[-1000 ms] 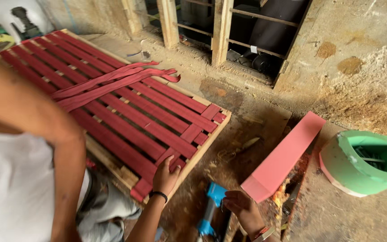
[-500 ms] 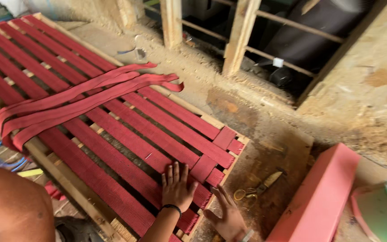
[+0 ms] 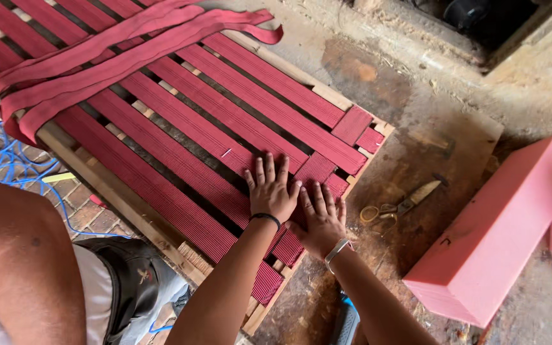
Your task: The person lays a long strip of brown fabric on the workbench, folds it over a long foam-and-wood piece, and uses a pneumatic staple gun to fasten the fabric along its length, pressing and aligning the fabric as they staple. They also handle a woven red webbing frame and thread spool on the bench.
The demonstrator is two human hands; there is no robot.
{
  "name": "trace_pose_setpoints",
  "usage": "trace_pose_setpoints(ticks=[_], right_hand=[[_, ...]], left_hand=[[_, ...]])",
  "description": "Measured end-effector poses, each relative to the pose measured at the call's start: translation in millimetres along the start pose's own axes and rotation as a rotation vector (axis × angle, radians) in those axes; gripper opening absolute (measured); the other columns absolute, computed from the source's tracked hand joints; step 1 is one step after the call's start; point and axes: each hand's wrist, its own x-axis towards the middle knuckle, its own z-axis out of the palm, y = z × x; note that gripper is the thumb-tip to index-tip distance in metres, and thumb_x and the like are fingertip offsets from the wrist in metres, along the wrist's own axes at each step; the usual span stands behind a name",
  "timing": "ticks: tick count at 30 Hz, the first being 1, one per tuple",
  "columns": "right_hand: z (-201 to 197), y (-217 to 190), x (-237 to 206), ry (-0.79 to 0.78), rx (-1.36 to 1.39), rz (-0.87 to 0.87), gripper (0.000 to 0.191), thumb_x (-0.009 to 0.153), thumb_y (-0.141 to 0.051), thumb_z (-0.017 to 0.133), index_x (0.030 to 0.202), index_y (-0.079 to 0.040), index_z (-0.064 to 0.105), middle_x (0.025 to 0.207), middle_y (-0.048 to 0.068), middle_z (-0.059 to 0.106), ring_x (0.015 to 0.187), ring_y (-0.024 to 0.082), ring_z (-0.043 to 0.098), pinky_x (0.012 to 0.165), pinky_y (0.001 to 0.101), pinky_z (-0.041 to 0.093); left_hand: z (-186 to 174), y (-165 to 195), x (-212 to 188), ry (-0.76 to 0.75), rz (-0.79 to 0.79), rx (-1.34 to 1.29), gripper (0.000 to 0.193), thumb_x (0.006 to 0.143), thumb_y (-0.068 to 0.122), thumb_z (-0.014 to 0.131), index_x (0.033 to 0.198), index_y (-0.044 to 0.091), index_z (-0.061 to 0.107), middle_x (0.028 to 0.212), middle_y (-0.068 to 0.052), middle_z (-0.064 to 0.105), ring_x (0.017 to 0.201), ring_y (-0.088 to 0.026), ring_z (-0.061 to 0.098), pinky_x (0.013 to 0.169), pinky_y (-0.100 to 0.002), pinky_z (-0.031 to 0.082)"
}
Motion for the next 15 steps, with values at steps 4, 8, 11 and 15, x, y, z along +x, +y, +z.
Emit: trace_pose_setpoints(ticks=[4, 8, 11, 15], right_hand=[[-15.4, -4.2, -6.6, 0.014, 0.000, 0.009, 0.094, 0.088, -0.073, 0.053, 0.162, -0.030, 0.014, 0.171, 0.007, 0.003, 0.158, 0.028, 0.000, 0.122, 0.0554, -0.001], [-25.8, -7.9, -11.4, 0.048, 0.035, -0.043, 0.094, 0.089, -0.072, 0.053, 0.161, -0.024, 0.016, 0.169, 0.011, 0.007, 0.155, 0.031, 0.003, 0.122, 0.0569, -0.001], [-26.0, -2.6, -4.9, 0.120, 0.030, -0.081, 0.098, 0.088, -0.072, 0.055, 0.162, -0.021, 0.019, 0.170, 0.014, 0.011, 0.156, 0.033, 0.007, 0.120, 0.0580, 0.001], [-13.1, 15.3, 20.6, 0.196, 0.041, -0.133, 0.105, 0.079, -0.074, 0.059, 0.161, -0.021, 0.022, 0.167, 0.018, 0.015, 0.154, 0.037, 0.012, 0.119, 0.0596, 0.003]], left_hand=[[-4.4, -0.7, 5.7, -0.117, 0.001, 0.080, 0.075, 0.099, 0.061, 0.040, 0.162, 0.025, 0.019, 0.170, -0.012, 0.008, 0.156, -0.036, 0.003, 0.122, -0.062, 0.001], [-6.5, -11.6, 45.4, -0.088, 0.017, 0.070, 0.079, 0.097, 0.063, 0.043, 0.163, 0.026, 0.019, 0.171, -0.011, 0.009, 0.157, -0.033, 0.006, 0.124, -0.059, 0.002], [-5.7, -27.0, 109.1, -0.048, 0.035, 0.050, 0.082, 0.095, 0.064, 0.046, 0.163, 0.027, 0.018, 0.171, -0.011, 0.008, 0.157, -0.033, 0.006, 0.124, -0.056, 0.002], [13.9, -41.8, 178.6, -0.031, 0.118, 0.035, 0.090, 0.090, 0.068, 0.048, 0.163, 0.026, 0.016, 0.169, -0.015, 0.005, 0.154, -0.037, 0.004, 0.122, -0.054, 0.002]])
